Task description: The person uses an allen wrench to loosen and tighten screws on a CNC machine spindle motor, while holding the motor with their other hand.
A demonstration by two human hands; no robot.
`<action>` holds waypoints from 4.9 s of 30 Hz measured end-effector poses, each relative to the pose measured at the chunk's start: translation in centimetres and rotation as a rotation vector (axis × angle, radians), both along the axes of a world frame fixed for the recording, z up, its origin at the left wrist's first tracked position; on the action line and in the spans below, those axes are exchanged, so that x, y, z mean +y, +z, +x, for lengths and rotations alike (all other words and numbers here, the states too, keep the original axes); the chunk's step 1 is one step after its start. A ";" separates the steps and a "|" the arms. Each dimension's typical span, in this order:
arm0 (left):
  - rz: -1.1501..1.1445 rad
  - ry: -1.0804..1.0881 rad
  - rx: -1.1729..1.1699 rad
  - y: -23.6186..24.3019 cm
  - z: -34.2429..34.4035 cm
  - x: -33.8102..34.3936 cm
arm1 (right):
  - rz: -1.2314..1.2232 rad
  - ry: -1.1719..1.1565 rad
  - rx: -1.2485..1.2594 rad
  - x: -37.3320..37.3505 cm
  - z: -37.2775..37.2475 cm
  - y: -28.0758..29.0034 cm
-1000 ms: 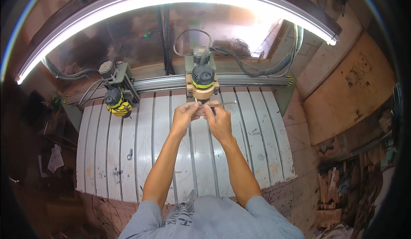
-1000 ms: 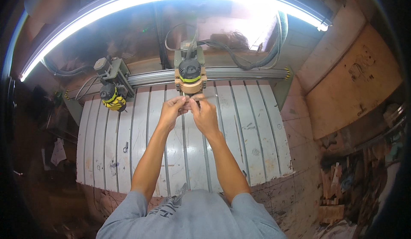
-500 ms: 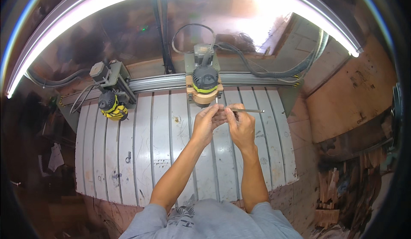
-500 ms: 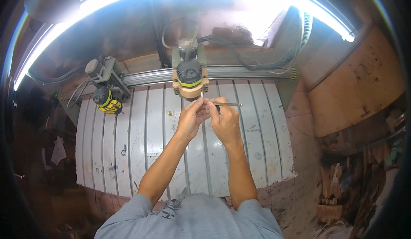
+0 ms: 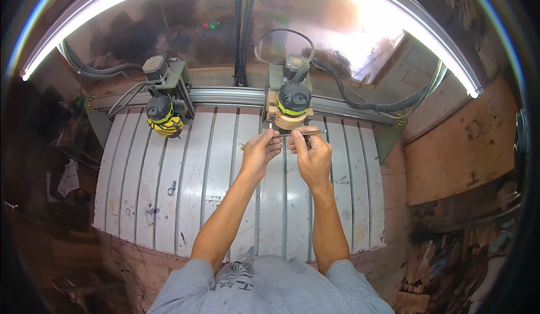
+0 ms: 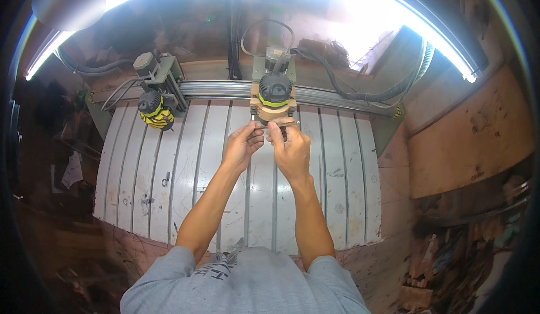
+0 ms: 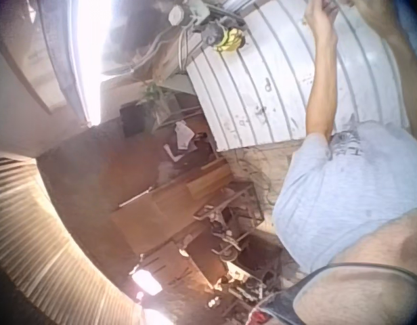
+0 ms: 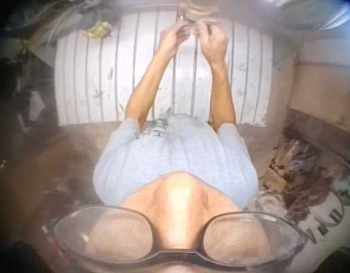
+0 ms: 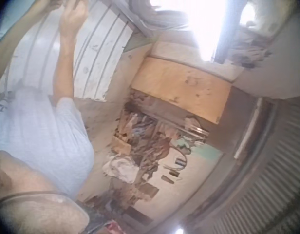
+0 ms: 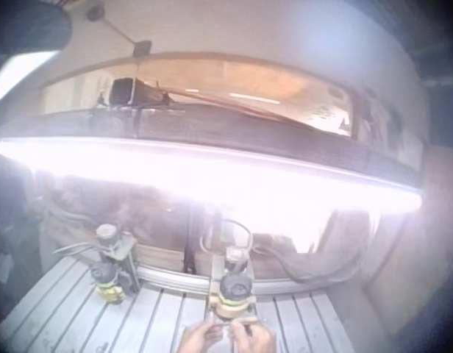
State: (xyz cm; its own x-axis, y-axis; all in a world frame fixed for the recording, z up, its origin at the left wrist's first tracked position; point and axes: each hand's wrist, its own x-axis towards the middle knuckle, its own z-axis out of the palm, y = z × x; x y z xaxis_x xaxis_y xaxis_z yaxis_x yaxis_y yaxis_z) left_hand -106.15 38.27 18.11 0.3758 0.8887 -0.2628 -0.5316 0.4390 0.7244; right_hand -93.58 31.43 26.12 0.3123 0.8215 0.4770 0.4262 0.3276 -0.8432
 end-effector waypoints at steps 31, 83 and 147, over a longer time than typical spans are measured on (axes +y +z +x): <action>0.058 0.080 0.135 0.8 0.5 0.9 | -0.127 -0.018 1.112 2.3 5.3 -9.9; 0.068 -0.139 -0.074 1.4 8.3 -1.4 | 0.085 -0.092 -0.063 0.7 8.5 0.3; 0.037 0.167 0.397 2.0 -4.0 -3.3 | -0.085 0.052 0.803 3.6 1.5 -5.7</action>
State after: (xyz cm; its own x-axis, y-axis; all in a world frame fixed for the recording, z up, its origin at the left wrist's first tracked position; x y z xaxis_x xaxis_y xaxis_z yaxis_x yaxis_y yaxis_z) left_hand -110.18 34.93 20.16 0.1023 0.9401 -0.3251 -0.2705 0.3408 0.9004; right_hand -92.06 35.05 20.45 0.4937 0.8677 0.0584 -0.3338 0.2511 -0.9086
